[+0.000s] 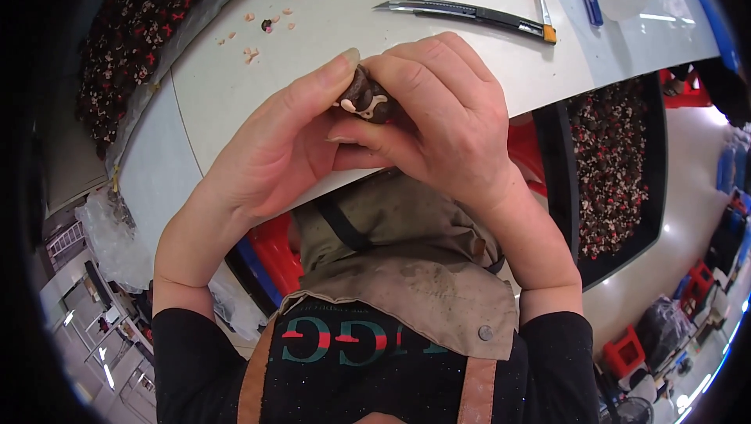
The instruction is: Applying glue to toy figurine heads and attaching hair pieces in a factory assembly line.
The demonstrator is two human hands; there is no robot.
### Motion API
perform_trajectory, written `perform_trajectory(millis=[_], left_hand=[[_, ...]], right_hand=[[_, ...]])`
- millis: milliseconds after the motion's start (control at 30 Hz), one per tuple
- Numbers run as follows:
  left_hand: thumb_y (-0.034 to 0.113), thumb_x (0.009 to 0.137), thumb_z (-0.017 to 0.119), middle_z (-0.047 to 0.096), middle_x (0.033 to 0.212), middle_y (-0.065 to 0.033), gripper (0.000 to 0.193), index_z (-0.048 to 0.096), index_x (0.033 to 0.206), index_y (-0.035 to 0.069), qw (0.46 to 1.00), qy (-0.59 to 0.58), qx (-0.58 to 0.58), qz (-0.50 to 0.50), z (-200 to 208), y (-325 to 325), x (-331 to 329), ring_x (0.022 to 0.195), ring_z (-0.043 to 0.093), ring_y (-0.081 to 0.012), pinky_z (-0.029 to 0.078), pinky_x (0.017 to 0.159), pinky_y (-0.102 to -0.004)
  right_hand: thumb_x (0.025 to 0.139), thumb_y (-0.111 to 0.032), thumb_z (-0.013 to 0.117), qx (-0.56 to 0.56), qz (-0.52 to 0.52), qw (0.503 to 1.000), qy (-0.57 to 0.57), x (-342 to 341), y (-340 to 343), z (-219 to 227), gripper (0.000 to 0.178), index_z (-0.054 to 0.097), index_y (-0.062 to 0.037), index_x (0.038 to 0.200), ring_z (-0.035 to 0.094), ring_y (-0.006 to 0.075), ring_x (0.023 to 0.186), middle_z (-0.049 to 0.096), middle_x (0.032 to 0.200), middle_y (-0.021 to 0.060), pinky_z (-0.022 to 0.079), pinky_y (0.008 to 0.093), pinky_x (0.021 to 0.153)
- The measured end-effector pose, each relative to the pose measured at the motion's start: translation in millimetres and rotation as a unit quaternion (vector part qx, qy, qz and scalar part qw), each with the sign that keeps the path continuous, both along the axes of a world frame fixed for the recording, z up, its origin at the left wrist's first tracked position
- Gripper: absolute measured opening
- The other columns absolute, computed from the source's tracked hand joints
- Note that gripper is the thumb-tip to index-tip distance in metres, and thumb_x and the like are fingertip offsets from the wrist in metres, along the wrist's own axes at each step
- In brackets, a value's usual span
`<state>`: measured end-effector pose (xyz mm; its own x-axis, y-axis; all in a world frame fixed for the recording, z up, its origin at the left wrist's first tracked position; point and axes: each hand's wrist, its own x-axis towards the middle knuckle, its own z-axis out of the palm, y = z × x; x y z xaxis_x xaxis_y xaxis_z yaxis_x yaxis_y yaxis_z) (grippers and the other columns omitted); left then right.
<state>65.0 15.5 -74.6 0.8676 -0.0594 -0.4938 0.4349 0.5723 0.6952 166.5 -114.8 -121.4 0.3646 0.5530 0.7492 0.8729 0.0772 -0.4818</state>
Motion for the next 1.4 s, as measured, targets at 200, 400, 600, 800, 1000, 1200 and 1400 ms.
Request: perform_trajectory(millis=[200,400,600,800,1000,1200,1400], left_hand=[[0.039,0.095,0.043,0.060,0.105,-0.0087,0.039,0.055,0.110,0.005,0.999,-0.008,0.025,0.029,-3.4,-6.2,0.3,0.097,0.060,-0.0184,0.053,0.085,-0.0366],[0.040,0.096,0.041,0.061,0.104,-0.0095,0.040,0.055,0.110,0.005,0.997,-0.027,0.056,0.036,-7.1,-7.3,3.5,0.096,0.062,-0.0199,0.054,0.083,-0.0381],[0.039,0.096,0.039,0.062,0.103,-0.0096,0.040,0.055,0.110,0.005,0.997,-0.018,0.060,0.035,-9.3,-8.2,5.8,0.097,0.062,-0.0206,0.054,0.083,-0.0388],[0.040,0.097,0.037,0.062,0.103,-0.0092,0.042,0.054,0.112,0.005,0.998,-0.037,0.049,0.032,-0.7,-14.1,4.2,0.096,0.062,-0.0205,0.054,0.084,-0.0381],[0.038,0.097,0.038,0.056,0.114,-0.0108,0.042,0.048,0.118,0.003,0.996,-0.060,0.060,0.034,8.0,-33.1,-21.6,0.107,0.056,-0.0215,0.045,0.095,-0.0405],[0.036,0.096,0.038,0.050,0.123,-0.0152,0.052,0.040,0.127,-0.006,0.989,-0.140,0.052,-0.004,-5.9,-54.1,-69.2,0.115,0.047,-0.0206,0.036,0.099,-0.0333],[0.040,0.096,0.040,0.047,0.127,-0.0176,0.059,0.032,0.134,-0.005,0.995,-0.073,-0.046,0.045,-36.2,-79.1,-90.8,0.119,0.046,-0.0240,0.035,0.101,-0.0354]], right_hand=[[0.062,-0.018,0.081,-0.022,0.020,1.000,0.000,1.1,-6.6,-5.7,0.044,0.059,0.0013,0.095,0.057,0.0241,0.072,0.059,0.083,0.0105,0.047,0.0310,0.062],[0.061,-0.018,0.082,-0.070,-0.002,0.997,-0.012,-3.0,-8.2,0.5,0.045,0.059,0.0015,0.094,0.057,0.0219,0.071,0.059,0.082,0.0099,0.047,0.0293,0.060],[0.060,-0.018,0.082,-0.075,-0.020,0.996,-0.036,-1.9,-9.1,-3.6,0.044,0.059,0.0020,0.093,0.057,0.0210,0.070,0.059,0.082,0.0101,0.046,0.0282,0.059],[0.060,-0.016,0.081,0.032,0.036,0.999,0.008,5.4,-10.2,-8.9,0.044,0.060,0.0028,0.092,0.058,0.0228,0.073,0.060,0.083,0.0115,0.047,0.0297,0.061],[0.058,-0.017,0.080,0.041,0.106,0.993,0.035,1.1,-21.4,3.8,0.043,0.062,0.0000,0.093,0.059,0.0258,0.074,0.060,0.083,0.0107,0.049,0.0330,0.064],[0.066,-0.017,0.078,-0.062,0.230,0.944,0.227,-31.5,-58.9,10.1,0.045,0.061,-0.0014,0.105,0.059,0.0231,0.091,0.061,0.101,0.0100,0.049,0.0321,0.075],[0.074,-0.007,0.061,-0.148,0.299,0.825,0.456,-46.5,-85.6,-11.0,0.044,0.056,-0.0020,0.118,0.055,0.0275,0.108,0.057,0.116,0.0145,0.044,0.0359,0.091]])
